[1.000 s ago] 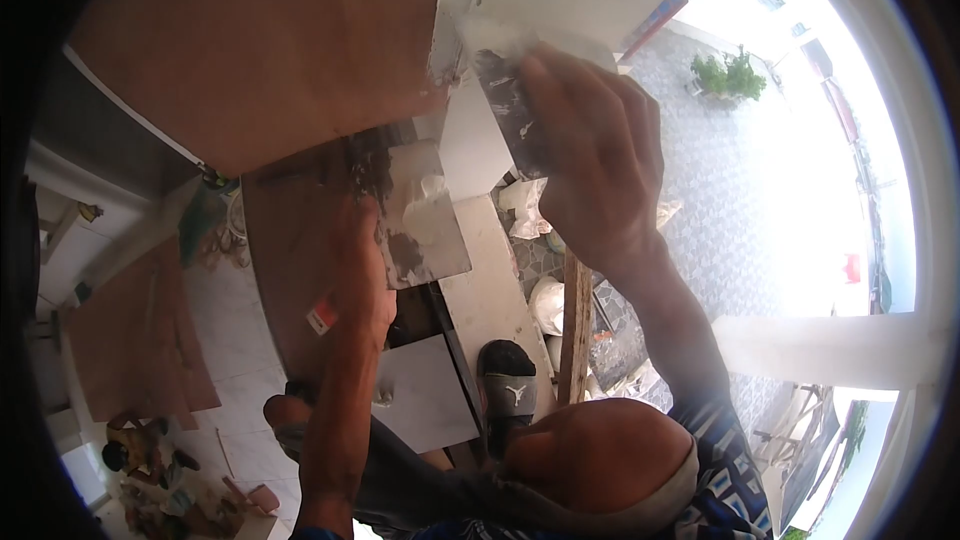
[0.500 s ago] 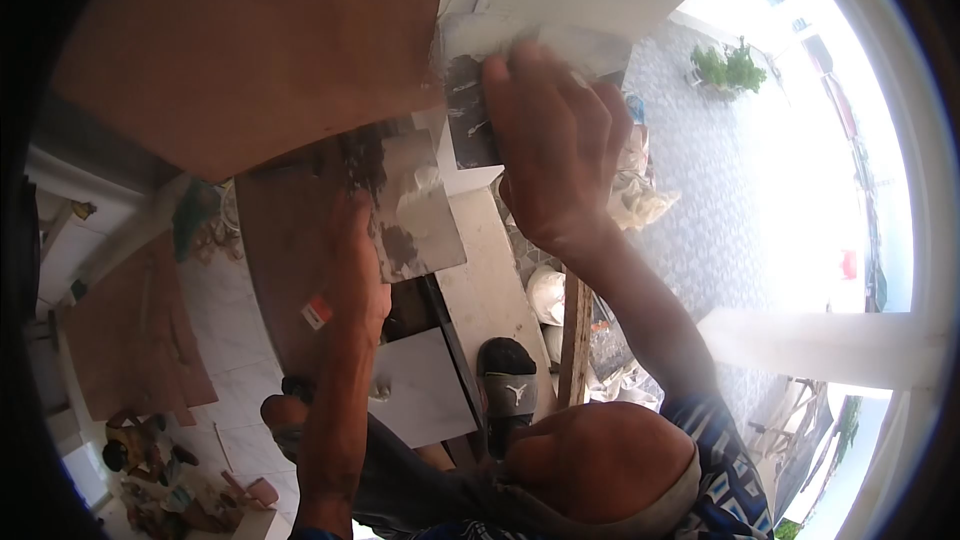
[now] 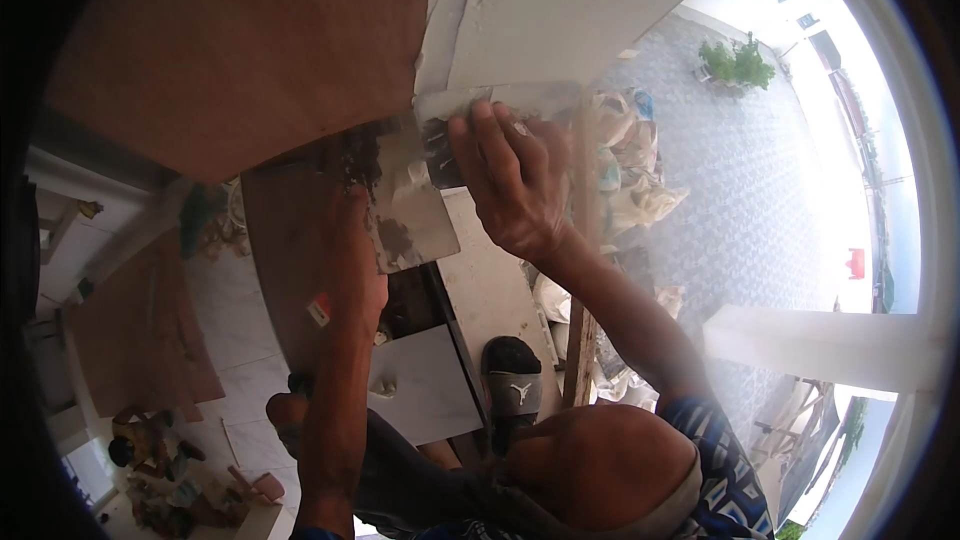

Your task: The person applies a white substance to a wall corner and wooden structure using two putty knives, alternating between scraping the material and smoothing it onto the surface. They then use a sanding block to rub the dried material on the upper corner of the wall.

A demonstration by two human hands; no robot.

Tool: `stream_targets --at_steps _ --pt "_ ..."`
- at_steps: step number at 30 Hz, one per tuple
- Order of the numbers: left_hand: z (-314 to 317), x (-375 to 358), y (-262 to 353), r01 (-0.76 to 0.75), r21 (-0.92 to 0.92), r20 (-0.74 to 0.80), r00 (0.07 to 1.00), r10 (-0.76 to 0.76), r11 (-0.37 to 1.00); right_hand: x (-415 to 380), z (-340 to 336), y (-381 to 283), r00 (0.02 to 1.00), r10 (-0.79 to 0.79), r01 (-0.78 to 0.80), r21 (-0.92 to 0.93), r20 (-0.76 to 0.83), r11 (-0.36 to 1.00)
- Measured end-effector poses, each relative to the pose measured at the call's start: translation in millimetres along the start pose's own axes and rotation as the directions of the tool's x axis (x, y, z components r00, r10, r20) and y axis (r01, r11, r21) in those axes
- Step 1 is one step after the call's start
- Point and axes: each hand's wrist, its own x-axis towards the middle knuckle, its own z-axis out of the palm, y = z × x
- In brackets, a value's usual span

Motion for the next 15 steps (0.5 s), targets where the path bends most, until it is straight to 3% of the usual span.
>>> stream_targets --at_steps 5,10,15 --pt "-4 0 -2 -0.024 0.001 0.050 0.998 0.024 1.000 -8 -13 -4 0.994 -0.014 0.001 0.119 0.113 0.993" --pt "1 -3 4 -0.021 0.043 -0.012 1.000 0.022 0.999 3 -55 -4 0.984 0.003 -0.058 0.304 0.179 0.951" --pt "-10 1 -4 0.007 0.046 0.032 0.999 -0.008 0.999 46 -81 14 0.996 0.077 -0.070 0.181 -0.035 0.981"
